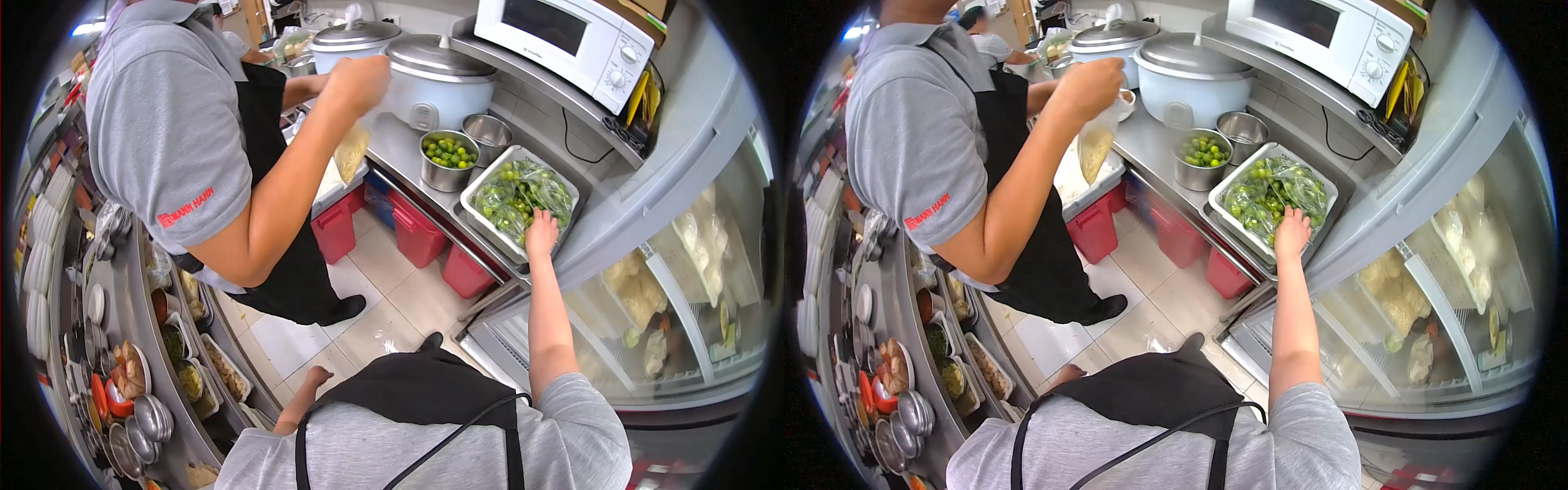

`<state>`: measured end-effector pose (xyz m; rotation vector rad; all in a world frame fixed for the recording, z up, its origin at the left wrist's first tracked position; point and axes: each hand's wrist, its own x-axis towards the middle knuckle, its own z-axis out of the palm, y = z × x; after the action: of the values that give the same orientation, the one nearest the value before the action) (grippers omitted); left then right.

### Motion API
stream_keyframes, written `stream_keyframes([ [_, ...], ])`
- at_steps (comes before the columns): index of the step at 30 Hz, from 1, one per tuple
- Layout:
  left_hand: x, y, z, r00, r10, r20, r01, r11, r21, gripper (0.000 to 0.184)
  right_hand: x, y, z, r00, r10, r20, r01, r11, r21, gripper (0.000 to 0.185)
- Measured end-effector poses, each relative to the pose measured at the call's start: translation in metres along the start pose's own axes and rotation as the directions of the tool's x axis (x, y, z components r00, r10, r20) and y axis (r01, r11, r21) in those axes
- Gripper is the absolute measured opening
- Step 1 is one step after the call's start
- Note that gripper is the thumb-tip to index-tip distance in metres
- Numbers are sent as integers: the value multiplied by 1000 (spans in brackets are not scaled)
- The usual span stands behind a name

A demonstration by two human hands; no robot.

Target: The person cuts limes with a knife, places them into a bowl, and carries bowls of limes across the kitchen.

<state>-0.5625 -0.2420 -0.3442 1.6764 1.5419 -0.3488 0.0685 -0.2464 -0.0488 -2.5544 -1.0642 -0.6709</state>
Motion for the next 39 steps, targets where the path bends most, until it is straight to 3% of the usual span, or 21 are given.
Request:
stream_keyframes([
  [2, 22, 29, -12, 986, 166, -14, -162, 974, 155, 42, 1, -1, -2, 1000, 4, 8, -4, 1000, 3, 33],
  [3, 33, 49, -20, 990, 131, 49, -137, 977, 161, 43, 1, 0, -3, 1000, -3, 14, 3, 1000, 13, 33],
  [4, 35, 71, -27, 976, 213, -44, -207, 972, 106, 43, 3, 2, -2, 1000, -14, 8, 14, 1000, 27, 32],
  [8, 57, 181, -59, 872, 465, -154, -475, 880, -32, 34, 21, 14, -4, 989, -30, 146, 26, 999, 32, 27],
  [9, 61, 211, -67, 806, 556, -200, -579, 811, -78, 33, 24, 13, -9, 988, -15, 155, 10, 1000, 28, 27],
  [12, 41, 325, -105, 766, 626, -144, -642, 742, -194, 28, 34, 21, -19, 960, -36, 277, 22, 998, 52, 33],
  [13, 27, 362, -120, 697, 693, -186, -717, 679, -157, 26, 33, 25, -23, 960, -19, 281, 6, 999, 49, 33],
  [16, -12, 465, -154, 478, 834, -277, -877, 470, -97, 25, 25, 26, -54, 951, 40, 305, -158, 915, 370, 41],
  [19, -29, 547, -168, 414, 884, -216, -910, 395, -128, 24, 12, 36, -48, 939, 75, 336, -272, 759, 591, 38],
  [21, -26, 593, -165, 228, 953, -198, -973, 231, -8, 23, 7, 40, -41, 944, 76, 321, -279, 705, 652, 35],
  [23, -24, 632, -160, 137, 974, -183, -984, 154, 85, 21, 13, 22, -72, 963, 129, 237, -263, 646, 717, 34],
  [25, -6, 663, -142, 170, 966, -193, -976, 192, 101, 14, 19, 7, -82, 960, 205, 189, -275, 596, 754, 32],
  [27, 10, 688, -127, 290, 950, -115, -950, 300, 88, 15, 25, 7, -72, 975, 209, -69, -111, 736, 668, 31],
  [28, 9, 695, -118, 282, 954, -98, -953, 290, 83, 15, 26, 19, -58, 965, 126, 229, -237, 791, 564, 30],
  [30, 11, 715, -107, 394, 919, -2, -894, 383, 233, 18, 17, 21, -54, 965, 204, 163, -261, 734, 627, 30],
  [31, 19, 719, -98, 268, 963, -18, -917, 261, 301, 20, 16, 16, -57, 959, 258, 114, -263, 673, 692, 29],
  [33, 29, 728, -84, 321, 940, 113, -871, 247, 424, 22, 14, 10, -67, 937, 310, 159, -329, 635, 699, 30],
  [37, 40, 744, -87, 363, 889, 277, -847, 192, 495, 25, 10, 10, -76, 913, 327, 244, -406, 672, 620, 31],
  [39, 67, 741, -96, 194, 946, 259, -973, 152, 177, 29, 4, 5, -81, 910, 367, 192, -397, 639, 659, 31],
])
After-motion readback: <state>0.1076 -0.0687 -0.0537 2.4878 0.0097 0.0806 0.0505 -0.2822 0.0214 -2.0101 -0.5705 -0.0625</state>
